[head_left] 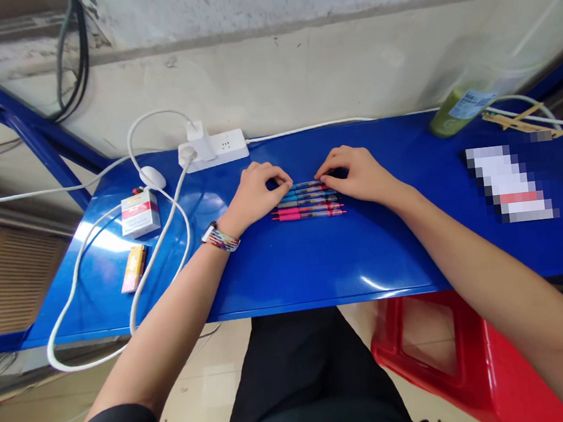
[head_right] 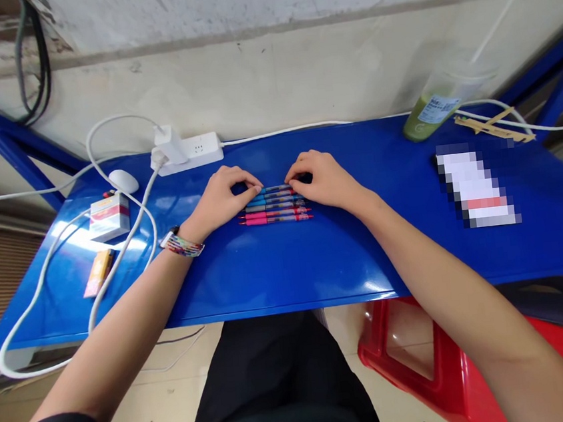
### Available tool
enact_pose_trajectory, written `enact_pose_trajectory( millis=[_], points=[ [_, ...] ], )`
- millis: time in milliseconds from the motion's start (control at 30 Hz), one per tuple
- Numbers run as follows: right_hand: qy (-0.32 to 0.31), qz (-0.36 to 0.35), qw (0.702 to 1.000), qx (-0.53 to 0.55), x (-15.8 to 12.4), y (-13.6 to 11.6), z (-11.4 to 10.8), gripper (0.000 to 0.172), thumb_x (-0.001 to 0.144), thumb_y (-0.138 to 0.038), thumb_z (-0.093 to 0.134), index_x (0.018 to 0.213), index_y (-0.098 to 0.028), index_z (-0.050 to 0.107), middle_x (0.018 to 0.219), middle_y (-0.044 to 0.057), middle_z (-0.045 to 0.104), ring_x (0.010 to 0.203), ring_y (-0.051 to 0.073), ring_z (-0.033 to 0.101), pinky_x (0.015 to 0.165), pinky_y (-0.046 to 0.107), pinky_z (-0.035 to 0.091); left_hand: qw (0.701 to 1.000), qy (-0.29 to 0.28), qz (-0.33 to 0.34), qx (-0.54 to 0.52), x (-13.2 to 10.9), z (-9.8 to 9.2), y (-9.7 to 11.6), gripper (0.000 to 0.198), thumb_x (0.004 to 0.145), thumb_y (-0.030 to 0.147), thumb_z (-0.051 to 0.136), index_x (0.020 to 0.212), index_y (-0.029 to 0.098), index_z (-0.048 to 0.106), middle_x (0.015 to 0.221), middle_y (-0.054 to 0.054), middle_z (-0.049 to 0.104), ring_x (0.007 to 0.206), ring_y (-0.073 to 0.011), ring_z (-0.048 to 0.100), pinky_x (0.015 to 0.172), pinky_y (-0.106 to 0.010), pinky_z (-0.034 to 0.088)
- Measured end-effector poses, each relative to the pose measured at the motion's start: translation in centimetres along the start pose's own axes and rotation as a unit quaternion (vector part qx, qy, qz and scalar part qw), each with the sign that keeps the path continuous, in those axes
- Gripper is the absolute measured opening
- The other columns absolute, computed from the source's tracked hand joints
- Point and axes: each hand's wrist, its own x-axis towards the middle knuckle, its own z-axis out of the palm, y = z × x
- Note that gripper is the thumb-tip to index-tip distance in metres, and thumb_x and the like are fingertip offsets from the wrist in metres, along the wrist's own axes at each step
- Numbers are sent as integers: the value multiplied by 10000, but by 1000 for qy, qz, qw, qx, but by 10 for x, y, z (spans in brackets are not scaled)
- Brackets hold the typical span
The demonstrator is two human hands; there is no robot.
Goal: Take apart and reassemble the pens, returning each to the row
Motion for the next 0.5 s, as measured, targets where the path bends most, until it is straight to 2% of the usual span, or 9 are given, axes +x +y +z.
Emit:
enact_pose_trajectory(
  millis=[133,200,267,333,367,500],
  points=[
    [24,-19,999,8,0,-5,0,338,946,-213,701,1246,-262,849,1040,69,862,1023,315,775,1018,491,555,1000,-5,-10,5,0,-1,2,160,1008,232,688,979,253,844,1021,-27,861,1043,-269,715,1101,-486,506],
    [35,-30,999,7,-1,-13,0,224,956,-221,694,1128,-254,834,1008,71,847,994,305,765,982,468,554,1000,-5,-14,9,0,-1,1,174,1025,247,671,985,253,841,1048,-31,865,1052,-272,709,1096,-483,508],
    [26,-38,999,6,-3,-25,-1,112,964,-233,682,925,-243,787,863,55,792,840,261,720,840,410,535,1000,-4,-16,11,0,0,-1,188,1041,267,658,989,255,838,1066,-34,868,1061,-279,704,1083,-485,508],
    [1,-52,999,10,-6,-39,0,159,973,-247,666,839,-240,752,719,25,711,679,212,635,696,372,466,1000,-1,-12,11,0,2,-4,196,1049,284,654,982,256,836,1068,-38,871,1055,-286,703,1071,-491,503],
    [-10,-68,998,12,-7,-46,0,184,986,-255,657,829,-238,752,696,21,698,649,202,612,675,369,449,1000,1,-10,10,1,3,-6,196,1051,288,655,981,258,835,1068,-38,872,1050,-288,704,1069,-495,500],
    [-55,-141,988,-21,-14,-66,6,311,1057,-298,615,783,-234,748,743,57,758,691,222,626,703,396,470,1000,3,-9,8,2,4,-7,203,1051,282,652,964,274,835,1061,-37,871,1034,-290,704,1068,-499,502]
  ],
)
